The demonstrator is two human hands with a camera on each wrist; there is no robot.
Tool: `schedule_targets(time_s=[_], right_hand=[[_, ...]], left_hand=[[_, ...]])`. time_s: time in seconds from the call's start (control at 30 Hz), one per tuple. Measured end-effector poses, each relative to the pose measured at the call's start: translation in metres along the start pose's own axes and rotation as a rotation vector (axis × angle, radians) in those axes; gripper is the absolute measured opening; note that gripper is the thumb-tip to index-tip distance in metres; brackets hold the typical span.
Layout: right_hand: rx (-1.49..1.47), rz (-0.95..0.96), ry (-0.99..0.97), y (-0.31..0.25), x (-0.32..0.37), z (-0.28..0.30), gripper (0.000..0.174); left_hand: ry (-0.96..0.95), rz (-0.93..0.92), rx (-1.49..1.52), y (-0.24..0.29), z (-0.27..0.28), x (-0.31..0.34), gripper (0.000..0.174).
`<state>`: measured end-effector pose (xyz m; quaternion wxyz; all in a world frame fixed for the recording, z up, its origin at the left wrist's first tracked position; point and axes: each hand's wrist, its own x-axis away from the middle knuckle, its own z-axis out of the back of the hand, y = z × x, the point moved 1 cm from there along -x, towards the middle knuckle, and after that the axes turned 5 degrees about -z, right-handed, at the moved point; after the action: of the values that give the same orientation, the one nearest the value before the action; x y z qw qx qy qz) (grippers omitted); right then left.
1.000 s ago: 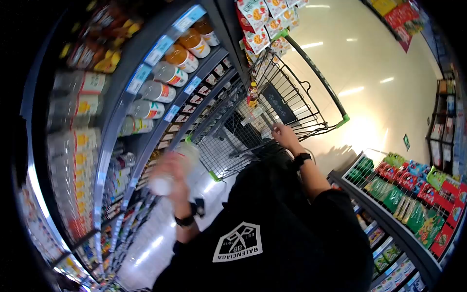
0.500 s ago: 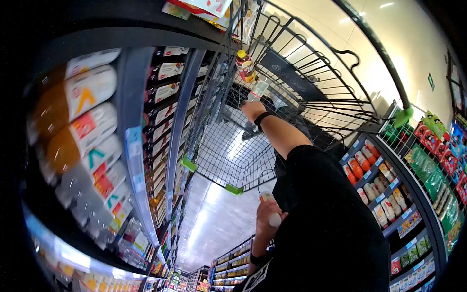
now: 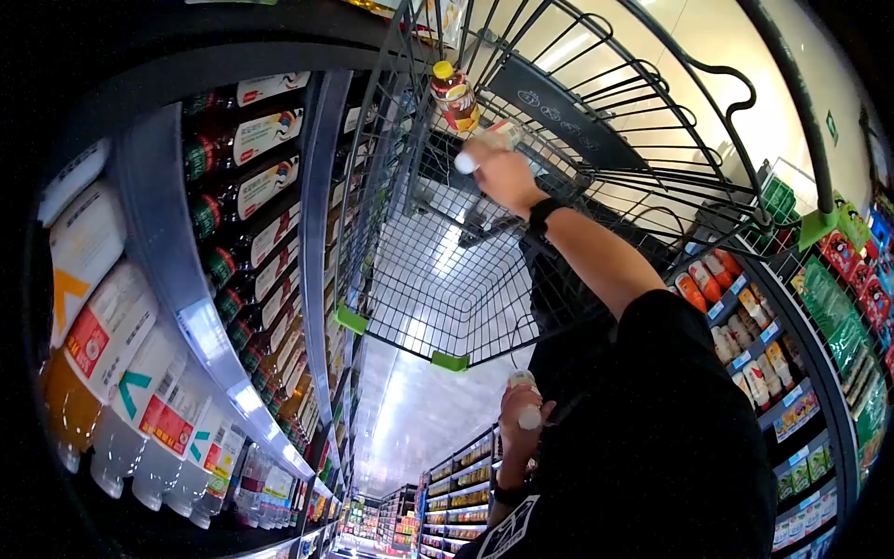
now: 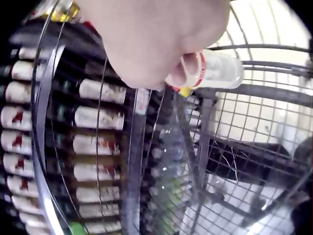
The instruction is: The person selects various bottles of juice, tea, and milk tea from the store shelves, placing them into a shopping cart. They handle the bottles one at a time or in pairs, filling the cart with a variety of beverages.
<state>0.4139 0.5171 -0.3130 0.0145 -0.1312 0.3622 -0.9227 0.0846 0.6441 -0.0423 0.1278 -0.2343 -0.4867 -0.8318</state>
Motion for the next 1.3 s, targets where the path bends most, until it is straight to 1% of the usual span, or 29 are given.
schedule_targets(time_s=[0.03,0.1,0.17,0.2,0.33,0.4,0.43,0.5,0.53,0.6,0.63,0.7,0.73,0.8,0.83,0.9,0.93,0.97,1.03,1.1,1.17,1.23,1.3], right_hand=[[-0.025,-0.057,0.141,0.004,0.000,0.012,0.045],[-0.306,-0.226,0.237,0.023,-0.004,0.027,0.046],[-0.303,-0.359,0.262,0.038,-0.012,0.038,0.050],[-0.223,-0.339,0.228,0.039,-0.011,0.044,0.047],[-0.205,-0.269,0.242,0.028,-0.020,0.048,0.044],[-0.046,-0.149,0.319,0.011,-0.026,0.059,0.044],[-0.048,-0.146,0.319,0.003,-0.030,0.065,0.044],[0.105,-0.108,0.271,-0.014,-0.039,0.076,0.042],[0.104,-0.105,0.270,-0.017,-0.046,0.075,0.042],[0.016,0.126,0.358,-0.020,-0.066,0.070,0.037],[0.015,0.127,0.355,-0.030,-0.079,0.071,0.037],[-0.066,-0.090,0.277,-0.052,-0.109,0.072,0.036],[-0.067,-0.090,0.273,-0.047,-0.123,0.060,0.036],[0.048,-0.225,0.074,-0.031,-0.150,0.037,0.036],[0.046,-0.226,0.072,-0.025,-0.153,0.033,0.036],[0.122,-0.202,-0.003,-0.023,-0.160,0.032,0.038],[0.037,-0.155,0.024,-0.018,-0.155,0.031,0.035],[0.035,-0.154,0.021,-0.019,-0.147,0.035,0.035],[-0.195,-0.103,0.133,-0.028,-0.123,0.049,0.031],[-0.206,-0.071,0.144,-0.022,-0.111,0.053,0.030],[-0.128,-0.085,0.123,-0.014,-0.105,0.052,0.033],[-0.121,-0.051,0.126,-0.007,-0.103,0.053,0.035],[-0.158,-0.033,0.171,-0.020,-0.095,0.069,0.034]], left_hand=[[0.019,0.007,0.013,0.004,0.000,-0.004,0.031],[0.043,0.000,0.022,0.005,-0.001,-0.008,0.031],[0.028,-0.003,0.040,-0.001,-0.004,-0.009,0.030],[0.032,-0.006,0.035,0.000,-0.003,-0.009,0.030],[0.033,0.021,0.064,0.000,-0.003,-0.008,0.031],[0.037,0.023,0.067,-0.001,-0.004,-0.006,0.031],[0.032,0.029,0.062,-0.002,-0.004,-0.006,0.031],[0.029,0.036,0.057,-0.003,-0.004,-0.005,0.030],[0.025,0.030,0.052,-0.002,-0.004,-0.006,0.030],[0.023,0.027,0.050,-0.003,-0.006,-0.006,0.029],[0.025,0.024,0.051,-0.003,-0.008,-0.005,0.029],[0.028,0.027,0.051,-0.005,-0.012,-0.002,0.029],[0.022,0.021,0.082,-0.009,-0.015,0.000,0.029],[0.016,0.015,0.112,-0.008,-0.018,0.000,0.029],[0.015,0.031,0.113,-0.005,-0.018,0.000,0.029],[0.016,0.047,0.112,-0.005,-0.017,0.001,0.029],[0.021,0.044,0.099,-0.007,-0.017,0.002,0.029],[0.028,0.042,0.087,-0.007,-0.017,0.004,0.029],[0.034,0.056,0.095,-0.007,-0.016,0.003,0.029],[0.039,0.069,0.101,-0.007,-0.015,0.001,0.029],[0.062,0.052,0.099,-0.006,-0.014,0.001,0.028],[0.055,0.069,0.109,-0.009,-0.015,0.006,0.028],[0.054,0.077,0.122,-0.013,-0.016,0.004,0.028]])
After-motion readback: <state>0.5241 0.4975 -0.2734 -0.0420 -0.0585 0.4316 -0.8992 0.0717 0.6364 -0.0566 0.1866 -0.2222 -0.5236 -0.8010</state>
